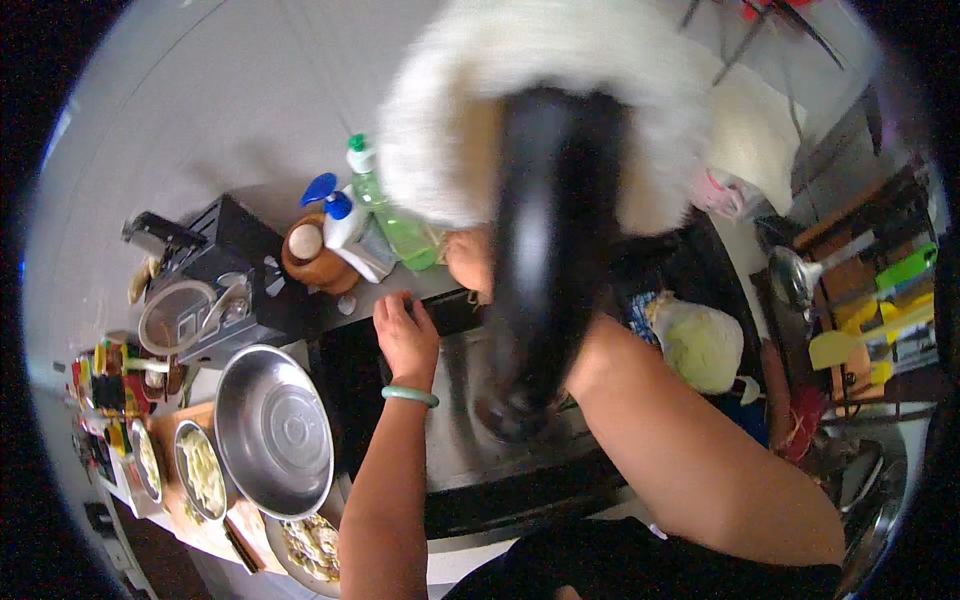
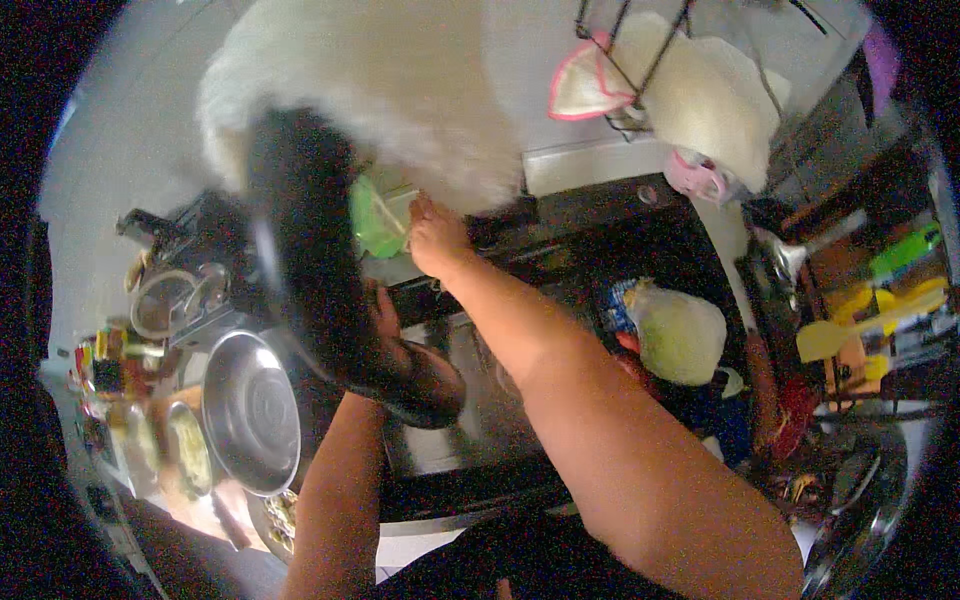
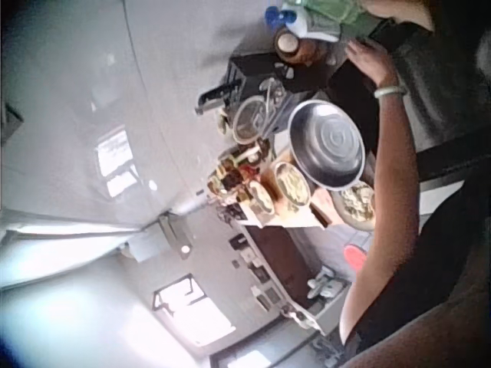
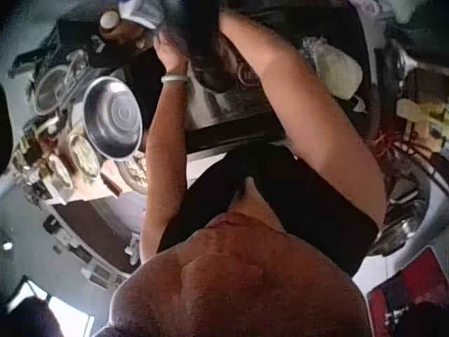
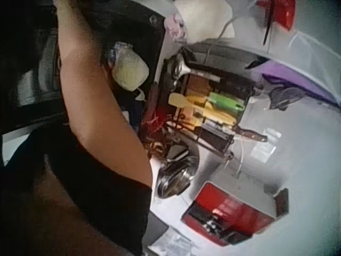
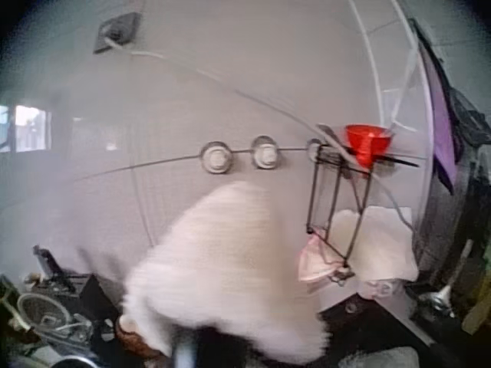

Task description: The person cleans the kitchen sink area using a cloth. They wipe the sink basin, faucet, and surrounding countertop, then rinse and wring the cloth under running water.

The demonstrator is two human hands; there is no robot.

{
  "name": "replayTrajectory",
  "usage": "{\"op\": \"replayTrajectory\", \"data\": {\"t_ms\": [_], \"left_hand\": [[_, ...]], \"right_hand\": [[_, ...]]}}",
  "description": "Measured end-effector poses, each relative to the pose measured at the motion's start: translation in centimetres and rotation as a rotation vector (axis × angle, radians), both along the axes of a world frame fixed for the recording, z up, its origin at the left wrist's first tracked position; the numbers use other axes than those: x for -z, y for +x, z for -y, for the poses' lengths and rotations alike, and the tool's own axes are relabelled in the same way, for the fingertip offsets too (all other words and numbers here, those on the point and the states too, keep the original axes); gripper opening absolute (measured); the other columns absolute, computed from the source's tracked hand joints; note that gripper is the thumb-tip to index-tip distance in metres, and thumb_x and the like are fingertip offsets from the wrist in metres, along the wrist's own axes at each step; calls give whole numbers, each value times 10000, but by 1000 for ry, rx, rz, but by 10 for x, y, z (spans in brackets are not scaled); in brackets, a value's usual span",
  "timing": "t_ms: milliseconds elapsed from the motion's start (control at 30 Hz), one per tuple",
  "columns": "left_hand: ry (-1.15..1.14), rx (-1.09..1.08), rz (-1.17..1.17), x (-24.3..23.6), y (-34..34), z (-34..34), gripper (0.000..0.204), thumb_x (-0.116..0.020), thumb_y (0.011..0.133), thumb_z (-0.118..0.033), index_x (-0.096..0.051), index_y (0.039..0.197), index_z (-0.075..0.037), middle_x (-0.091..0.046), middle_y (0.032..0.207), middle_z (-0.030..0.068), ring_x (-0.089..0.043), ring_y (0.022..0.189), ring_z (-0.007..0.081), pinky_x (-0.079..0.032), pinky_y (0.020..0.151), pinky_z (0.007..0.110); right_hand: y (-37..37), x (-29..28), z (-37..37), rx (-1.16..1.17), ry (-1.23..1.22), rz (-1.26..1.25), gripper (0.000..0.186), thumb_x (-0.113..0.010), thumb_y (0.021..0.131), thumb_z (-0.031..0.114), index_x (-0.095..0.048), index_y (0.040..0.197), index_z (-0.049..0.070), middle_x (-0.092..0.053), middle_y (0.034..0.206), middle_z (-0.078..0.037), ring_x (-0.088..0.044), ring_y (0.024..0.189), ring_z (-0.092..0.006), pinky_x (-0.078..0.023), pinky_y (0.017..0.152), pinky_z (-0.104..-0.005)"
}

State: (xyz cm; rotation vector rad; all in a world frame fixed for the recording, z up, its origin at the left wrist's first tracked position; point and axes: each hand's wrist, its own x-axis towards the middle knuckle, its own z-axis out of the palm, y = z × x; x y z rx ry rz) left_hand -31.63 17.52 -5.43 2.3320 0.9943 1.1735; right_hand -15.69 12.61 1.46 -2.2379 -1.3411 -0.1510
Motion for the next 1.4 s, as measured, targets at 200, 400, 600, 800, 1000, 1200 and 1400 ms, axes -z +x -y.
{"op": "replayTrajectory", "data": {"t_ms": [200, 400, 600, 800, 1000, 1200, 1400], "left_hand": [[164, 352, -265, -48, 10, 31, 393, -548, 764, -22, -490, 1152, -4, -513, 1154, 210, -496, 1043, 404, -417, 902, 453], [128, 473, -669, -75, 48, 51, 719, -638, 792, -194, -270, 1371, 18, -264, 1433, 228, -218, 1348, 380, -205, 1099, 478], [155, 483, -827, -72, 60, 53, 964, -673, 744, -451, -185, 1399, 61, -245, 1430, 249, -192, 1356, 382, -161, 1104, 479], [123, 570, -856, -80, 63, 49, 1103, -724, 654, -500, -140, 1410, 53, -213, 1444, 243, -279, 1313, 391, -195, 1085, 488], [104, 542, -893, -80, 61, 50, 1135, -752, 625, -474, -124, 1418, 39, -129, 1485, 229, -128, 1381, 382, -123, 1114, 482], [113, 544, -888, -76, 64, 52, 1167, -763, 606, -487, -113, 1423, 33, -119, 1490, 223, -88, 1390, 375, -103, 1117, 486], [126, 526, -888, -76, 63, 53, 1171, -775, 598, -477, -113, 1421, 28, -114, 1491, 217, -76, 1392, 374, -88, 1119, 483]], "right_hand": [[-11, 27, 54, -230, 122, 88, 324, -431, 830, 84, -543, 1115, -25, -490, 1266, -171, -408, 1240, -314, -317, 1050, -395], [2, 21, 137, -257, 106, -89, 332, -428, 891, 148, -519, 1183, 20, -512, 1250, -184, -497, 1148, -318, -391, 982, -415], [45, -41, 195, 416, 49, -674, 459, -471, 876, 216, -449, 1312, 77, -564, 1171, -202, -575, 1023, -355, -467, 873, -406], [100, 3, 166, 580, 602, -58, 554, -556, 796, 128, -401, 1291, -67, -297, 1424, -199, -285, 1296, -403, -234, 1075, -449], [120, 7, 176, 165, -37, 109, 377, -560, 806, 162, -522, 1147, 6, -466, 1234, -171, -388, 1209, -361, -318, 1017, -471], [181, 35, 185, 522, -156, 346, 440, -524, 819, 165, -501, 1168, -103, -488, 1229, -275, -403, 1222, -392, -312, 1039, -468], [177, 20, 181, 557, -329, 230, 408, -491, 832, 148, -527, 1173, -72, -474, 1257, -279, -399, 1223, -413, -305, 1048, -470]]}}
